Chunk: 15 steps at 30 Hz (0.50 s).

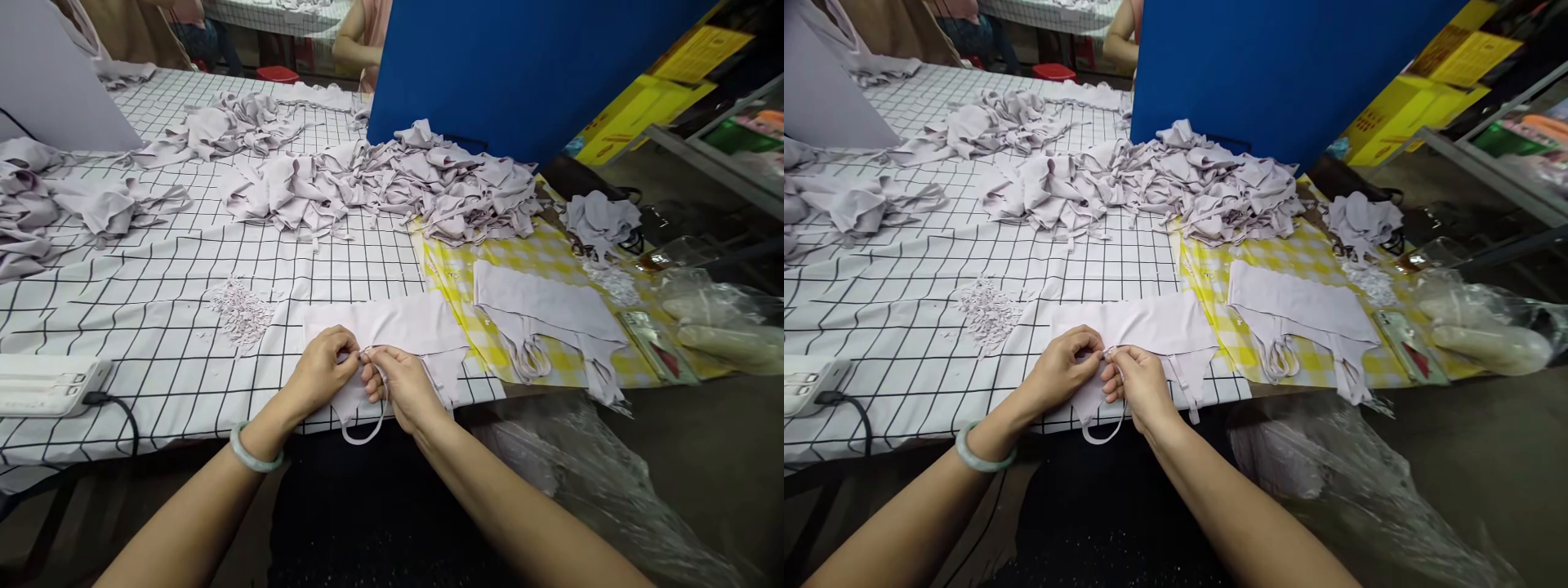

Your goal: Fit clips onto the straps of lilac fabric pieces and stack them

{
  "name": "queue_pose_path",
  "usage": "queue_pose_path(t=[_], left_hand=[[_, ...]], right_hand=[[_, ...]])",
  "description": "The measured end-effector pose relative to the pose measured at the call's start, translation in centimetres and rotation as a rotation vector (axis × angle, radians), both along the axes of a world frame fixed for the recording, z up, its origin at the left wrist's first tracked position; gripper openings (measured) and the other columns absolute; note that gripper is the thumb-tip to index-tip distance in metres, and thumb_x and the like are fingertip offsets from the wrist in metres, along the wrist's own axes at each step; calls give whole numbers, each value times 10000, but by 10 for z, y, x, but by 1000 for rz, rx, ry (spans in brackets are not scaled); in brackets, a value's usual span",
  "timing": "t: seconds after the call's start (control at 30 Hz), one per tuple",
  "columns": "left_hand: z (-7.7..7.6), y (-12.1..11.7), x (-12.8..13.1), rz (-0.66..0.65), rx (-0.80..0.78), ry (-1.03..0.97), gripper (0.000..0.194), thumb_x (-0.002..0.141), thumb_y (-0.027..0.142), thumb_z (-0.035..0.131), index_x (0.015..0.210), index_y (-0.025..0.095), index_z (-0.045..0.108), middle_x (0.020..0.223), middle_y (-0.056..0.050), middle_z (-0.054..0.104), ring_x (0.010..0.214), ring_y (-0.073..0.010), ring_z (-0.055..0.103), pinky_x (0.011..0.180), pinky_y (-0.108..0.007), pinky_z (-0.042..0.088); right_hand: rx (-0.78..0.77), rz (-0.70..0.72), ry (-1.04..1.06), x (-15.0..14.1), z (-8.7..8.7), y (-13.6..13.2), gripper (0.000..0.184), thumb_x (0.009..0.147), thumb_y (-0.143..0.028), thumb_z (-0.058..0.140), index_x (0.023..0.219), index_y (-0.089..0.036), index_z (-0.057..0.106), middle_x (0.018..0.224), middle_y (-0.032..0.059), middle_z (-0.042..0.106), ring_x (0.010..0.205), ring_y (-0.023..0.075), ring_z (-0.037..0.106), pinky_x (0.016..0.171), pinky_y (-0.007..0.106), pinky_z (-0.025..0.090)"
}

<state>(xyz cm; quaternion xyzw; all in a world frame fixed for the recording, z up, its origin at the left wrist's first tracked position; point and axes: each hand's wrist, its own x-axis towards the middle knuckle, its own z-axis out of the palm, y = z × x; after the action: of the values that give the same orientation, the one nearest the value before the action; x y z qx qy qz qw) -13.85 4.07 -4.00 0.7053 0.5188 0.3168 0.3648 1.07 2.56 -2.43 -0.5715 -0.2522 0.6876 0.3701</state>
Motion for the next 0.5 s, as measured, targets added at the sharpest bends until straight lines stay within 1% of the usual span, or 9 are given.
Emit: queue_pose_path(t=[0.3,0.5], left_hand=[[0,-1,0,2,-5,-38,129,803,95,515,721,180,567,837,-36,616,788,-167,559,743,-312,449],[0,-1,1,19,-18,-70,134,809,110,525,704,181,567,816,-28,614,769,-161,563,731,-309,448]], right_hand=[[10,6,-29,2,-1,6,118,680,-267,613,693,-152,638,505,-32,590,381,71,501,351,167,401],[-13,59,-61,-1,1,4,114,695,-262,599,653,-157,615,473,-28,571,370,73,481,333,166,373]])
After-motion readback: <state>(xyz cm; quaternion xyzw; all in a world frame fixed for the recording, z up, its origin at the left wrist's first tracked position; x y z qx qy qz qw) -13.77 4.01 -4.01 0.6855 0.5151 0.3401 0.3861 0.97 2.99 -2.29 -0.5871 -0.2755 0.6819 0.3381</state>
